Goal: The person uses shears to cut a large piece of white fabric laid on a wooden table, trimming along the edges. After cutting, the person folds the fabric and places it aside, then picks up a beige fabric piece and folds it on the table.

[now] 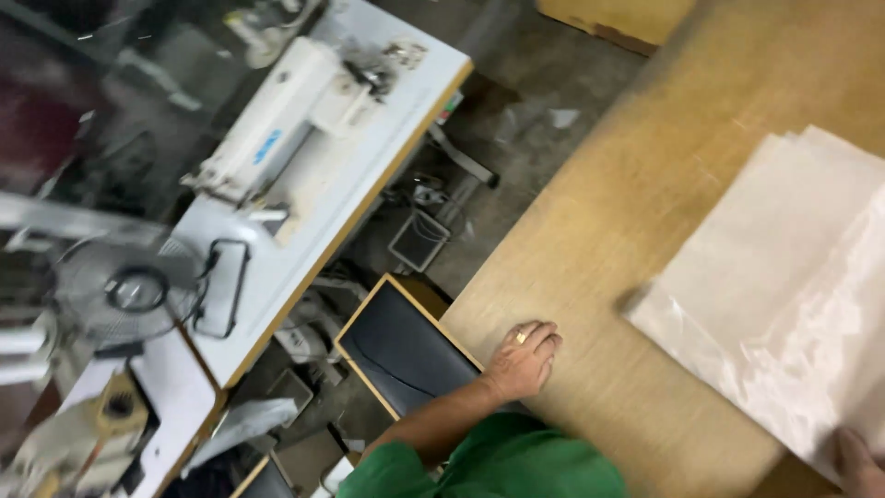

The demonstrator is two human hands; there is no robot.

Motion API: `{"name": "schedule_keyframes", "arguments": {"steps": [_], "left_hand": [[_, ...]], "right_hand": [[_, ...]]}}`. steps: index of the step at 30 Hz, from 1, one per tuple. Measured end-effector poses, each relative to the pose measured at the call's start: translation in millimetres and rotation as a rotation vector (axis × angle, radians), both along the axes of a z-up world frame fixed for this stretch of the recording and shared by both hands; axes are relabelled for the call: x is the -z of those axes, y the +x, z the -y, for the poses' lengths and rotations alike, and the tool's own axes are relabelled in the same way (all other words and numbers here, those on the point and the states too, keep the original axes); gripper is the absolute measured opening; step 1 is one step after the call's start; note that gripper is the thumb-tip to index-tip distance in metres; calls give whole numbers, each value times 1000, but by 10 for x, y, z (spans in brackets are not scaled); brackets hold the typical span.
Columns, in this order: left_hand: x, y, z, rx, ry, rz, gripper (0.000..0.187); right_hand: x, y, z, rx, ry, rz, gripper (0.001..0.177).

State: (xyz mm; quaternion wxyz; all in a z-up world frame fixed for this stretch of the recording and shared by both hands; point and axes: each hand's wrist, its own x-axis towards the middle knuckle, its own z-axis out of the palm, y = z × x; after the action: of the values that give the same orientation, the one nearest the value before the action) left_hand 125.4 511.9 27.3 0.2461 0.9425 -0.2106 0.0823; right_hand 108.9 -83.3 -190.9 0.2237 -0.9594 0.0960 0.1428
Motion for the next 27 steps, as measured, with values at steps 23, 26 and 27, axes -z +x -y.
{"name": "schedule_keyframes", "arguments": {"steps": [23,26,27], "left_hand": [[642,1545,507,443,477,-98,60],[663,1467,374,385,481,-71,62],[667,1462,313,333,450,-45,62]], "right_hand": [[-1359,39,-2030,702,372,127,35],[-1494,108,-2226,750,358,64,32],[-1501,144,-2293,755,378,53,30]]}}
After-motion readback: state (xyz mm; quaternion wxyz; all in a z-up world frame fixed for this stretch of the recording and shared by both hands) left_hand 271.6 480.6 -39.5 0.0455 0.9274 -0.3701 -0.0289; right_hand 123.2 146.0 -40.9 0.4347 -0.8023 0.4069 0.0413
